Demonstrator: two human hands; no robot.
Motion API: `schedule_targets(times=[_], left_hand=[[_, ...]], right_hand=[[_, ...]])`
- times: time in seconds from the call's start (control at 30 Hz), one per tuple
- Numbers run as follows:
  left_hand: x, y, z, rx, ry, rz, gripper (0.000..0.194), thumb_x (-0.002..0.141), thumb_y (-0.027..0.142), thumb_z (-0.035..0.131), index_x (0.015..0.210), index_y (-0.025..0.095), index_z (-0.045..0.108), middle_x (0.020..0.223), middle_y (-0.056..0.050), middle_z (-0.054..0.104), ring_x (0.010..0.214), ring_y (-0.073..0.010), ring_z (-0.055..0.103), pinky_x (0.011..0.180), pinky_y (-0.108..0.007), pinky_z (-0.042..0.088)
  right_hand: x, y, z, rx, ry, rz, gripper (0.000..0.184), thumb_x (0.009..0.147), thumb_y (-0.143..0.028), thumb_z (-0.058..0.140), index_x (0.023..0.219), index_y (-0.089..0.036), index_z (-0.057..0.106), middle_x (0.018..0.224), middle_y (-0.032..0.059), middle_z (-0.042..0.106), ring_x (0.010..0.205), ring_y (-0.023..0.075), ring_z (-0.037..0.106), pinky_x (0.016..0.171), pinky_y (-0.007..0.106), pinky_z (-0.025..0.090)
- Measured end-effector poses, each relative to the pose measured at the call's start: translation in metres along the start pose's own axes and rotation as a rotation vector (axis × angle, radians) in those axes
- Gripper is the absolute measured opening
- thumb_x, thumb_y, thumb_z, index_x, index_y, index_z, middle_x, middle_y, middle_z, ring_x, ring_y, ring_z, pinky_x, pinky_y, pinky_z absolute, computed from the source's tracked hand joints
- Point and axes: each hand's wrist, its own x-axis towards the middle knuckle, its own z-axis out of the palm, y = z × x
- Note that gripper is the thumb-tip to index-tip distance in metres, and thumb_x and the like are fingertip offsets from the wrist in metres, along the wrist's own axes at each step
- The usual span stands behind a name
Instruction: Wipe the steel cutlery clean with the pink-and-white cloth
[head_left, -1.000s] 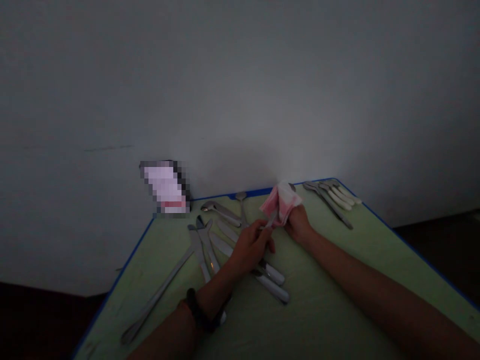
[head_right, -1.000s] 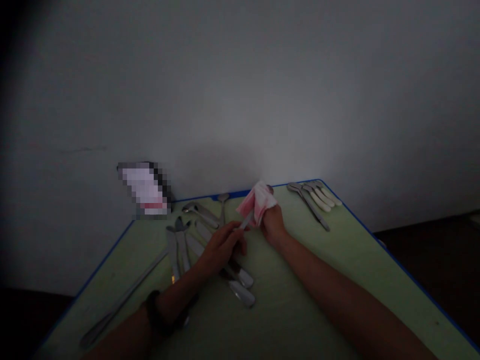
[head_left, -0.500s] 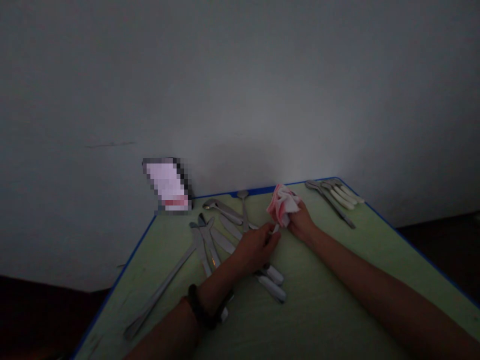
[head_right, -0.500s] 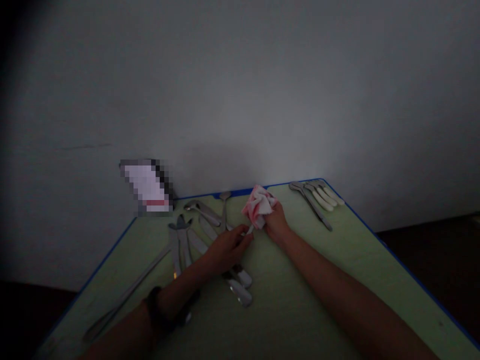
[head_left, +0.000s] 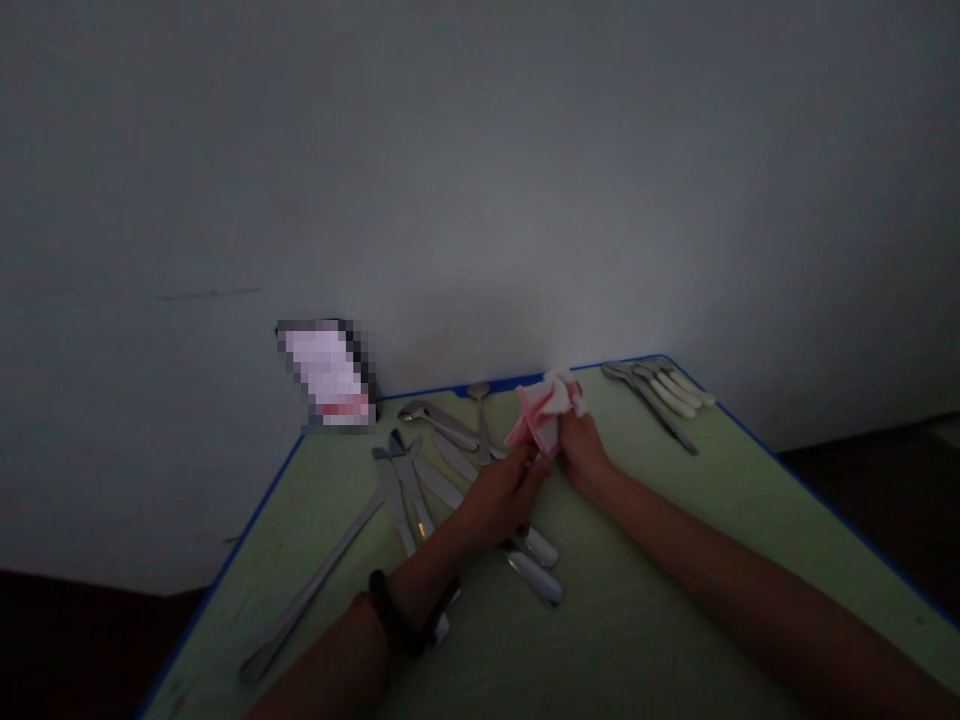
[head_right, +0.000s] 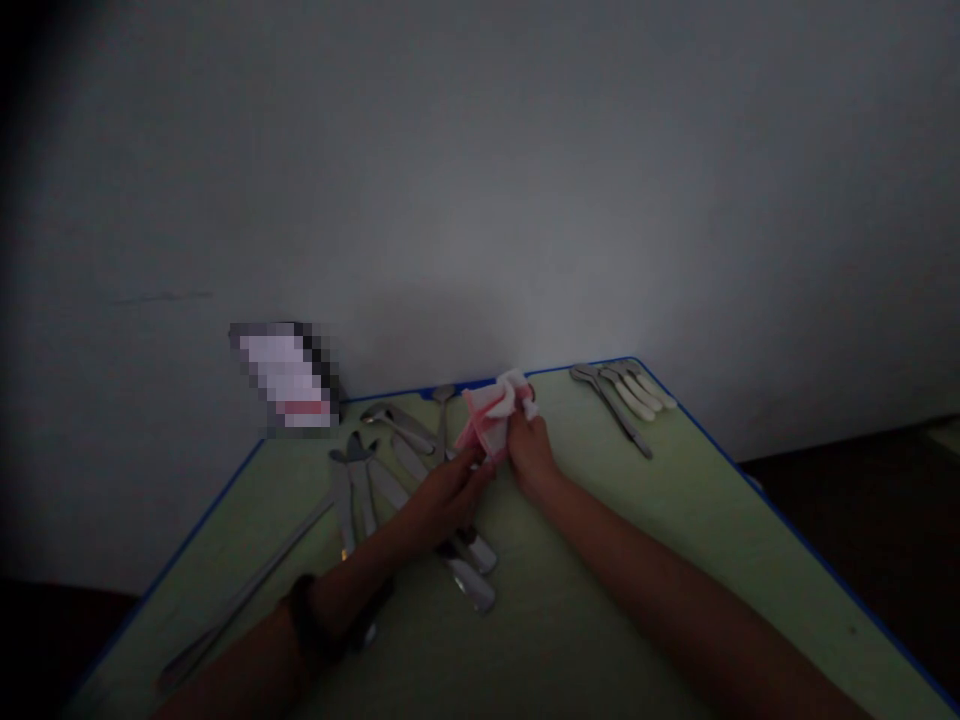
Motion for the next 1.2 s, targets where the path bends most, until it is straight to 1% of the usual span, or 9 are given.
schedule_targets(times=[0.1,0.2,0.33,0.53,0.73,0.9,1.0,1.13,1.2], left_hand=[[0.000,-0.001,0.002,-0.003,0.023,-0.011,0.029,0.090,0.041,0.033,0.087,0.018,0.051,0.069,-0.002,0.061,0.065,-0.0168,0.058,0.059,-0.024,0.039],[0.002,0.000,0.001,0.006,0.027,0.007,0.028,0.091,0.040,0.033,0.090,0.018,0.051,0.076,-0.003,0.062,0.069,-0.0168,0.059,0.061,-0.025,0.040],[0.002,0.000,-0.001,0.059,-0.001,0.023,0.026,0.091,0.038,0.033,0.095,0.019,0.051,0.075,-0.001,0.062,0.067,-0.0159,0.058,0.060,-0.024,0.038],[0.000,-0.002,-0.001,0.130,-0.054,0.036,0.028,0.092,0.040,0.031,0.090,0.020,0.049,0.063,0.002,0.057,0.060,-0.0151,0.056,0.056,-0.023,0.035],[0.001,-0.002,0.001,0.129,-0.042,0.063,0.026,0.092,0.037,0.030,0.087,0.020,0.049,0.068,0.000,0.059,0.065,-0.0153,0.057,0.058,-0.023,0.036],[0.002,-0.003,0.002,0.094,-0.004,0.060,0.026,0.092,0.037,0.031,0.088,0.019,0.049,0.072,-0.002,0.060,0.067,-0.0163,0.058,0.059,-0.024,0.037],[0.002,-0.002,0.002,0.077,-0.007,0.058,0.028,0.092,0.039,0.030,0.086,0.019,0.049,0.066,0.000,0.057,0.062,-0.0153,0.056,0.057,-0.024,0.036],[0.001,-0.003,0.001,0.095,-0.032,0.048,0.028,0.092,0.040,0.029,0.085,0.020,0.047,0.059,0.003,0.051,0.056,-0.0140,0.053,0.053,-0.023,0.033],[0.001,-0.004,0.002,0.103,-0.043,0.046,0.027,0.092,0.041,0.030,0.086,0.020,0.047,0.060,0.004,0.052,0.057,-0.0137,0.053,0.053,-0.023,0.033]], right_hand=[[-0.009,0.002,0.007,0.034,-0.023,0.088,0.035,0.073,-0.051,0.049,0.079,-0.018,0.058,0.061,0.0008,0.058,0.056,0.0132,0.050,0.049,0.024,0.036],[-0.009,0.000,0.009,0.079,-0.049,0.081,0.032,0.073,-0.048,0.051,0.080,-0.017,0.057,0.065,0.0009,0.058,0.057,0.0125,0.049,0.052,0.023,0.037],[0.005,-0.008,-0.002,0.061,-0.070,-0.076,0.024,0.072,-0.040,0.055,0.080,-0.017,0.056,0.066,-0.0015,0.056,0.058,0.0110,0.047,0.053,0.022,0.037],[0.018,-0.016,-0.017,-0.115,0.001,-0.299,0.031,0.074,-0.047,0.052,0.068,-0.017,0.053,0.064,-0.0008,0.055,0.059,0.0107,0.043,0.053,0.022,0.035],[0.001,-0.004,-0.004,-0.030,0.103,-0.131,0.031,0.075,-0.047,0.051,0.071,-0.017,0.055,0.056,-0.0031,0.050,0.053,0.0103,0.040,0.049,0.022,0.032],[-0.007,0.002,0.003,-0.040,0.075,-0.049,0.027,0.075,-0.045,0.050,0.074,-0.018,0.056,0.059,-0.0024,0.051,0.054,0.0114,0.042,0.050,0.023,0.033],[-0.002,-0.007,-0.003,-0.095,0.023,-0.133,0.026,0.076,-0.042,0.049,0.076,-0.017,0.056,0.064,-0.0008,0.054,0.057,0.0123,0.044,0.053,0.024,0.035],[0.006,-0.025,-0.013,-0.239,0.005,-0.399,0.020,0.077,-0.035,0.051,0.077,-0.016,0.057,0.073,0.0013,0.058,0.067,0.0133,0.048,0.064,0.024,0.039],[0.007,-0.030,-0.015,-0.256,0.003,-0.457,0.021,0.079,-0.036,0.049,0.081,-0.017,0.057,0.075,0.0015,0.059,0.067,0.0131,0.049,0.065,0.025,0.039]])
